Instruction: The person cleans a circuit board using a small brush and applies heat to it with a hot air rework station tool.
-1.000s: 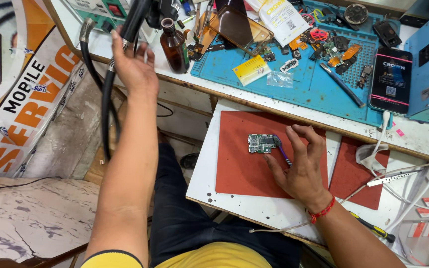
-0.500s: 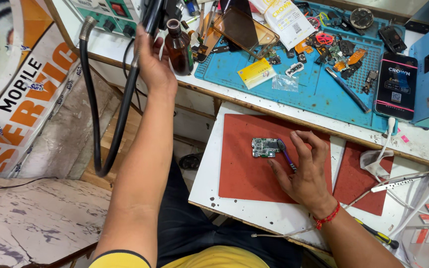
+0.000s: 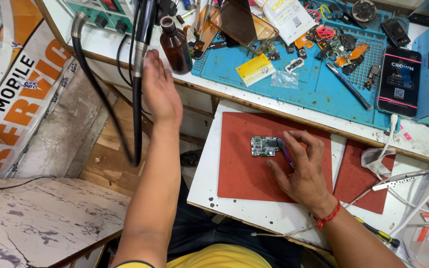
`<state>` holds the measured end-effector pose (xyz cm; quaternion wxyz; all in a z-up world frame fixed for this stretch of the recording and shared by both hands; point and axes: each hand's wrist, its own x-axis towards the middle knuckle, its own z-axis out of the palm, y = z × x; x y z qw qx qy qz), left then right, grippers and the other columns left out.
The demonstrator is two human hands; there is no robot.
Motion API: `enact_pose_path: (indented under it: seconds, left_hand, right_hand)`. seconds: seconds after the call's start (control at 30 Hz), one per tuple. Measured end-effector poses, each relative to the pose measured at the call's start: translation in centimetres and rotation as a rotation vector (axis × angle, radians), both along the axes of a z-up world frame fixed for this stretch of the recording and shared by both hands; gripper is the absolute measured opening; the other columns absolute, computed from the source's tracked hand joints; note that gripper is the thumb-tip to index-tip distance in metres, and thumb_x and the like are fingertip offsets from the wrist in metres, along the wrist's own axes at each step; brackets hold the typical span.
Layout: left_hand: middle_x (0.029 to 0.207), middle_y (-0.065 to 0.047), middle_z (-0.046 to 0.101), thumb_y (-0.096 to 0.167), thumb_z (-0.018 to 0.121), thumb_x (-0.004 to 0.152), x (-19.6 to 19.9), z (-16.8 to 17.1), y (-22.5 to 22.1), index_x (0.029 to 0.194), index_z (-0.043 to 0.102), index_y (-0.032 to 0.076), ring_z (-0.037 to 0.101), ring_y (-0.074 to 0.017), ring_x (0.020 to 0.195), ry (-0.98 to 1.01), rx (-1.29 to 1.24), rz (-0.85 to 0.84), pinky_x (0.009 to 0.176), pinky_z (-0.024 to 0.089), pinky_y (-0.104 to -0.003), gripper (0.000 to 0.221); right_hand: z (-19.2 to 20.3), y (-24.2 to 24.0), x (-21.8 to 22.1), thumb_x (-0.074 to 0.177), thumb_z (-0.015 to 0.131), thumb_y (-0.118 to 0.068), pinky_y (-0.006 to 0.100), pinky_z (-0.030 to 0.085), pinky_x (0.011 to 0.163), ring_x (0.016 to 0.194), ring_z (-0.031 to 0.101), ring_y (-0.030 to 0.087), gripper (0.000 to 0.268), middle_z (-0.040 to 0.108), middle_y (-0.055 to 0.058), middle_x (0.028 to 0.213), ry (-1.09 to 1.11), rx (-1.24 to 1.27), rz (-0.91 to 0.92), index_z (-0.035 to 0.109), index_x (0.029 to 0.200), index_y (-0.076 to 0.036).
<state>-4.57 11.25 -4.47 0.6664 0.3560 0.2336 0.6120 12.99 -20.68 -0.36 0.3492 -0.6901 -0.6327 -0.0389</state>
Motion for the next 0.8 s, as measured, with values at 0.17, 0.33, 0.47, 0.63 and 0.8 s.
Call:
enact_pose_path:
  seconds: [0.17, 0.33, 0.47, 0.63, 0.8]
  left_hand:
    - [0.167, -0.022, 0.032, 0.032, 0.075, 0.103, 1.2, -0.2, -1.7, 0.163, 0.016, -0.001, 0.034, -0.0318, 0.157, 0.545, 0.419, 0.070, 0.134, 0.024, -0.045, 0.090]
    - [0.163, -0.019, 0.044, 0.031, 0.077, 0.101, 2.4, 0.4, -0.2, 0.164, 0.018, 0.004, 0.046, -0.0299, 0.153, 0.809, 0.429, 0.234, 0.130, 0.037, -0.042, 0.090]
    - [0.167, -0.015, 0.033, 0.025, 0.081, 0.108, 1.2, -1.2, -4.0, 0.164, 0.020, 0.010, 0.034, -0.0280, 0.159, 0.833, 0.593, 0.346, 0.136, 0.029, -0.043, 0.084]
    - [0.162, -0.011, 0.032, 0.020, 0.083, 0.111, 0.2, -1.0, -3.1, 0.162, 0.022, 0.014, 0.033, -0.0276, 0.157, 0.732, 0.674, 0.316, 0.133, 0.031, -0.044, 0.080]
    - [0.162, -0.012, 0.034, 0.018, 0.085, 0.110, 0.2, 0.1, -0.2, 0.162, 0.023, 0.013, 0.038, -0.0300, 0.154, 0.858, 0.660, 0.347, 0.132, 0.036, -0.046, 0.081]
  right_hand:
    - [0.1, -0.2, -0.2, 0.076, 0.087, -0.011, 0.047, 0.047, 0.103, 0.123, 0.048, 0.039, 0.079, 0.047, 0.020, 0.135, 0.020, -0.016, 0.009, 0.047, 0.145, -0.005]
    - [1.5, 0.1, 1.2, 0.085, 0.085, -0.010, 0.046, 0.051, 0.101, 0.118, 0.056, 0.037, 0.055, 0.056, 0.018, 0.127, 0.022, 0.016, -0.070, 0.061, 0.134, -0.005]
    - [3.0, -1.6, 3.4, 0.094, 0.077, -0.023, 0.042, 0.056, 0.084, 0.094, 0.068, 0.030, 0.029, 0.063, 0.014, 0.115, 0.267, -0.401, -0.318, 0.073, 0.119, -0.009]
    - [3.0, -2.7, 3.5, 0.087, 0.081, -0.032, 0.047, 0.054, 0.080, 0.093, 0.065, 0.039, 0.038, 0.065, 0.018, 0.104, 0.031, -0.411, -0.300, 0.073, 0.111, -0.004]
    - [2.3, -4.9, 0.1, 0.085, 0.080, -0.031, 0.046, 0.053, 0.072, 0.085, 0.066, 0.036, 0.033, 0.068, 0.016, 0.098, 0.128, -0.430, -0.383, 0.074, 0.104, -0.005]
